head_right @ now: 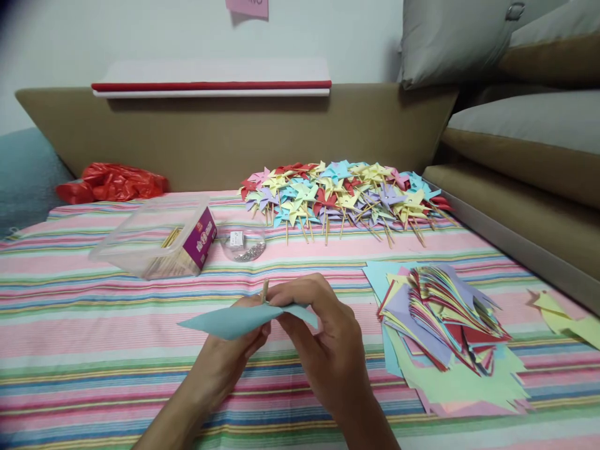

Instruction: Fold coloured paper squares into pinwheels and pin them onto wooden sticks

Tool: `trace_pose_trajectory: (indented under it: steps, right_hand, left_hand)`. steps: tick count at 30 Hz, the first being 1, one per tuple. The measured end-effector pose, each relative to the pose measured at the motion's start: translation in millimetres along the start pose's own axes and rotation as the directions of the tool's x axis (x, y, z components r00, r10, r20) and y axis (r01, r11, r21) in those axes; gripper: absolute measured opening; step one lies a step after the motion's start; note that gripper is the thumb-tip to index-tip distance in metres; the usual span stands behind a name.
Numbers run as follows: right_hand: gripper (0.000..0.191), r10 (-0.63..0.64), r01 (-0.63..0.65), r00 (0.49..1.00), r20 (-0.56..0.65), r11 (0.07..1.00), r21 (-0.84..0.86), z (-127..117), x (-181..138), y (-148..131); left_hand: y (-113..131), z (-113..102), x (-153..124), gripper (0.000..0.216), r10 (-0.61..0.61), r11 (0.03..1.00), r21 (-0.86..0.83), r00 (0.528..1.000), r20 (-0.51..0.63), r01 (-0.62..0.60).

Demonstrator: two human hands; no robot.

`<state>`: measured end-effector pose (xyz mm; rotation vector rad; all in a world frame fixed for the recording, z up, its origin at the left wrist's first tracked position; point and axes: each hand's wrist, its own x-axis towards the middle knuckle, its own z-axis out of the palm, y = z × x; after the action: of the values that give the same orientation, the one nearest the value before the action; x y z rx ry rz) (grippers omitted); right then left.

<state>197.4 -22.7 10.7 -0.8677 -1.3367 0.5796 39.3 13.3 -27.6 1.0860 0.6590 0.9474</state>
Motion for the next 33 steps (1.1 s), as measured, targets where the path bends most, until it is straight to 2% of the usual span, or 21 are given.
trace_pose_trajectory:
  steps: [6, 10, 16, 21, 28, 33]
  right_hand:
    - [0.015, 0.071, -0.072, 0.997, 0.020, 0.996, 0.053, -0.2, 1.3, 0.8]
    - [0.012, 0.103, -0.106, 0.994, 0.038, 0.991, 0.082, -0.4, 0.6, 0.0]
    - [0.015, 0.093, -0.095, 0.995, 0.026, 0.990, 0.100, -0.2, -1.1, -2.0]
    - [0.011, 0.100, -0.103, 0.993, 0.057, 0.994, 0.044, -2.1, 0.1, -1.4]
    - [0.007, 0.190, -0.195, 0.981, 0.052, 0.972, 0.135, 1.5, -0.9, -2.6]
    - [0.007, 0.209, -0.215, 0.976, 0.064, 0.970, 0.112, 2.1, -0.5, -0.7]
  left_hand:
    - [-0.3, -4.2, -0.8, 0.017, -0.044, 0.999, -0.004, 0.999, -0.007, 0.044]
    - [2.4, -4.6, -0.8, 0.014, -0.024, 1.000, 0.002, 0.999, -0.032, 0.025]
    - [4.3, -6.6, -0.8, 0.013, 0.004, 0.996, 0.092, 1.000, -0.022, -0.002]
    - [5.6, -8.1, 0.7, 0.013, 0.020, 0.992, 0.124, 1.000, -0.024, -0.016]
    - [19.7, -12.1, 5.9, 0.012, 0.156, 0.961, 0.221, 0.986, 0.066, -0.167]
    - [30.6, -13.7, 5.4, 0.011, 0.114, 0.946, 0.290, 0.987, 0.114, -0.142]
